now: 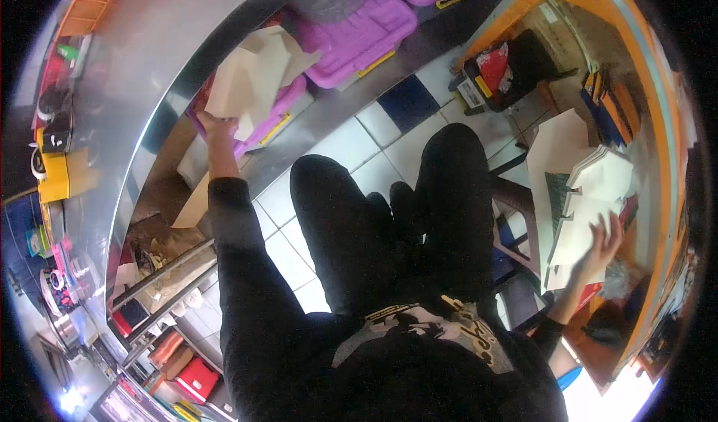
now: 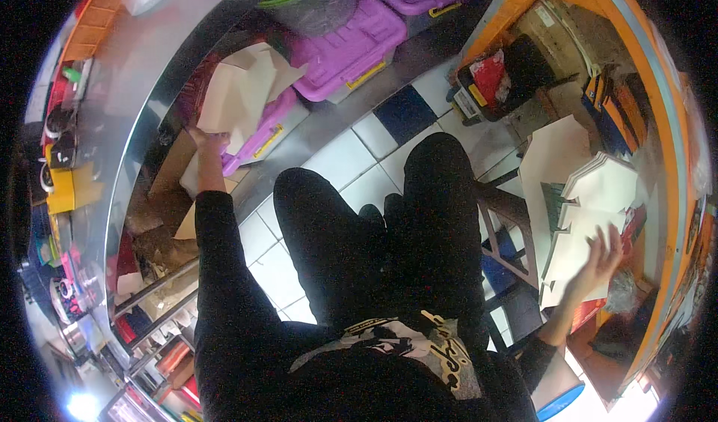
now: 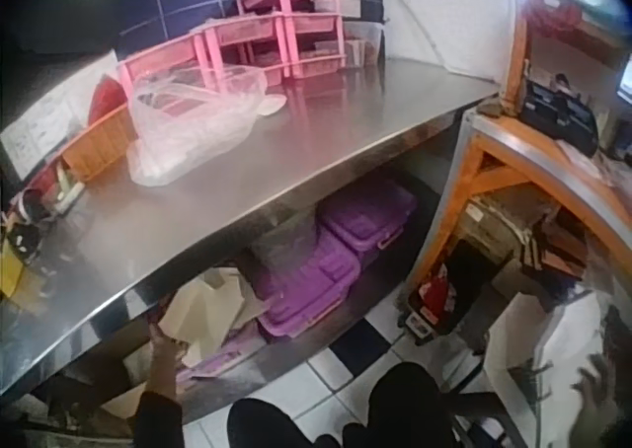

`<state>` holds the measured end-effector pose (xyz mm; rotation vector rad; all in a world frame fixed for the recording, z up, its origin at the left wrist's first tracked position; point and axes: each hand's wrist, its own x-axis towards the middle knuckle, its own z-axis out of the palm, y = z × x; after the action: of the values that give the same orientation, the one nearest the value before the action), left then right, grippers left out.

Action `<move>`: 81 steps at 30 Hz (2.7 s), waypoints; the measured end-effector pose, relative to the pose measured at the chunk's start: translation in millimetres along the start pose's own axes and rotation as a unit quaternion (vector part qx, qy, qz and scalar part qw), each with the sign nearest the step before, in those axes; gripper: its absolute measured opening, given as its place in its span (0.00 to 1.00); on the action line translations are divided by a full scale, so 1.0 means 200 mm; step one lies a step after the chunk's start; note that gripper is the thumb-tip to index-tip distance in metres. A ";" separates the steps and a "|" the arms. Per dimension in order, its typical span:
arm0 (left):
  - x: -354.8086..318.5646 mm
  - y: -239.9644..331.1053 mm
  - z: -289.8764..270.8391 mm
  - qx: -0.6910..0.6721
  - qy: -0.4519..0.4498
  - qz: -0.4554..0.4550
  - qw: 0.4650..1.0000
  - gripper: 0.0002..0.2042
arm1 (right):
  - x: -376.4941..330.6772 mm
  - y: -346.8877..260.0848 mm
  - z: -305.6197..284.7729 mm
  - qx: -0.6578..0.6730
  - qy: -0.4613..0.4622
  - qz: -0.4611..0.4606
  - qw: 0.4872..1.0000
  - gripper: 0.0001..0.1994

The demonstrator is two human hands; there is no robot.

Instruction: The person assembles cardboard food boxes by hand while sitting on the floor, and then places the finished boxes on a counter and puts a white item into one.

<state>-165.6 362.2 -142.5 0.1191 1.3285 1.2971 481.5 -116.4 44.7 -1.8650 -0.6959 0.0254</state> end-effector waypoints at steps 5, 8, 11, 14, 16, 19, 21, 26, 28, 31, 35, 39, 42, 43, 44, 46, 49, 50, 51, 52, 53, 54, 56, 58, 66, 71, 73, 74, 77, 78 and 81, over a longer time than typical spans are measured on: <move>0.11 0.11 -0.20 0.090 -0.100 0.018 0.991 0.32 | 0.05 0.17 -0.38 -0.165 0.137 0.039 0.976 0.18; 0.05 0.00 -0.24 0.188 -0.103 0.012 0.977 0.33 | 0.07 0.46 -0.77 -0.234 0.183 0.018 0.955 0.23; 0.03 -0.04 -0.14 0.161 0.013 -0.035 0.986 0.31 | 0.09 0.61 -1.03 -0.429 0.199 0.023 0.881 0.30; 0.18 0.13 -0.17 0.032 0.051 -0.028 0.998 0.32 | 0.09 0.91 -1.05 -0.511 0.224 0.276 0.783 0.36; 0.20 0.14 -0.14 -0.015 0.066 0.017 0.998 0.34 | 0.04 1.02 -1.01 -0.567 0.205 0.430 0.672 0.32; 0.22 0.00 -0.05 -0.054 0.094 0.075 0.991 0.38 | -0.14 1.21 -1.22 0.026 0.102 0.281 0.954 0.28; 0.21 -0.08 0.00 -0.052 0.107 0.079 0.990 0.40 | -0.08 1.24 -1.36 0.014 0.079 0.290 0.954 0.26; 0.08 -0.23 -0.06 0.076 0.103 -0.069 0.989 0.46 | -0.13 1.25 -1.24 -0.066 0.010 0.382 0.922 0.22; 0.04 -0.20 -0.05 0.091 0.092 -0.110 0.985 0.49 | -0.11 1.16 -1.04 -0.107 0.014 0.332 0.937 0.22; 0.14 -0.28 0.01 0.041 0.049 -0.167 0.984 0.53 | -0.03 1.22 -1.22 -0.222 0.032 0.215 0.950 0.24; 0.21 -0.16 -0.06 -0.064 -0.017 -0.207 0.976 0.58 | -0.08 1.18 -1.07 -0.456 -0.011 0.125 0.881 0.25; 0.17 -0.16 -0.11 -0.187 -0.092 -0.243 0.947 0.63 | -0.08 1.09 -1.01 -0.522 -0.046 0.068 0.849 0.24; -0.03 -0.29 -0.08 -0.206 -0.073 -0.087 0.972 0.57 | -0.07 0.95 -0.92 -0.513 -0.002 0.119 0.850 0.25; -0.09 -0.32 -0.06 -0.200 -0.080 -0.055 0.975 0.55 | -0.08 0.94 -0.94 -0.609 0.035 0.080 0.789 0.27; -0.15 -0.34 -0.05 -0.194 -0.085 -0.021 0.977 0.53 | -0.08 0.93 -0.95 -0.695 0.071 0.042 0.715 0.29; -0.29 -0.34 -0.07 -0.248 -0.144 -0.079 0.955 0.47 | -0.07 0.88 -0.95 -0.610 0.090 0.084 0.783 0.30; -0.47 -0.41 -0.11 -0.156 -0.167 0.007 0.974 0.41 | 0.02 0.81 -0.98 -0.443 0.139 0.164 0.871 0.31; -0.59 -0.46 -0.10 -0.112 -0.208 0.042 0.971 0.35 | 0.06 0.78 -1.02 -0.366 0.166 0.205 0.892 0.30; -0.69 -0.49 -0.10 -0.123 -0.213 0.037 0.969 0.35 | 0.10 0.74 -1.06 -0.368 0.175 0.196 0.892 0.30; -0.79 -0.54 -0.07 -0.049 -0.246 0.073 0.965 0.33 | 0.11 0.70 -1.13 -0.228 0.186 0.156 0.943 0.27; -0.90 -0.57 -0.05 0.022 -0.273 0.116 0.955 0.31 | 0.14 0.64 -1.13 -0.081 0.184 0.108 0.974 0.24; -1.06 -0.59 0.01 0.019 -0.280 0.114 0.953 0.31 | 0.14 0.47 -1.03 -0.018 0.246 0.090 0.965 0.19; -1.41 -0.62 0.15 0.087 -0.288 0.069 0.951 0.26 | 0.08 -0.20 -0.72 -0.023 0.261 -0.016 0.965 0.18; -1.65 -0.68 0.26 0.091 -0.385 0.051 0.917 0.26 | -0.02 -0.59 -0.54 -0.030 0.267 -0.084 0.960 0.19; -2.48 -0.68 0.54 -0.009 -0.611 -0.143 0.778 0.34 | -0.43 -0.94 0.04 -0.018 -0.374 -0.470 0.799 0.17; -2.43 -0.51 0.41 0.071 -0.464 -0.059 0.881 0.30 | -0.58 -0.90 0.25 -0.006 -0.420 -0.545 0.726 0.16; -2.42 -0.46 0.36 -0.050 -0.498 -0.149 0.853 0.26 | -0.61 -0.88 0.28 0.049 -0.417 -0.561 0.714 0.16; -2.40 -0.47 0.32 0.015 -0.470 -0.111 0.876 0.24 | -0.61 -0.89 0.29 0.083 -0.419 -0.567 0.705 0.16; -2.41 -0.48 0.31 0.081 -0.433 -0.051 0.896 0.20 | -0.63 -0.83 0.32 0.209 -0.381 -0.518 0.737 0.16; -2.42 -0.50 0.29 0.033 -0.446 -0.038 0.894 0.19 | -0.65 -0.82 0.32 0.272 -0.384 -0.474 0.744 0.13; -2.49 -0.54 0.32 -0.060 -0.465 -0.021 0.883 0.19 | -0.72 -0.80 0.37 0.300 -0.315 -0.492 0.754 0.12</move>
<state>87.1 -4.0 115.4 0.5510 0.4174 1.0511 265.3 -83.9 109.5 -0.6656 -1.8298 0.1790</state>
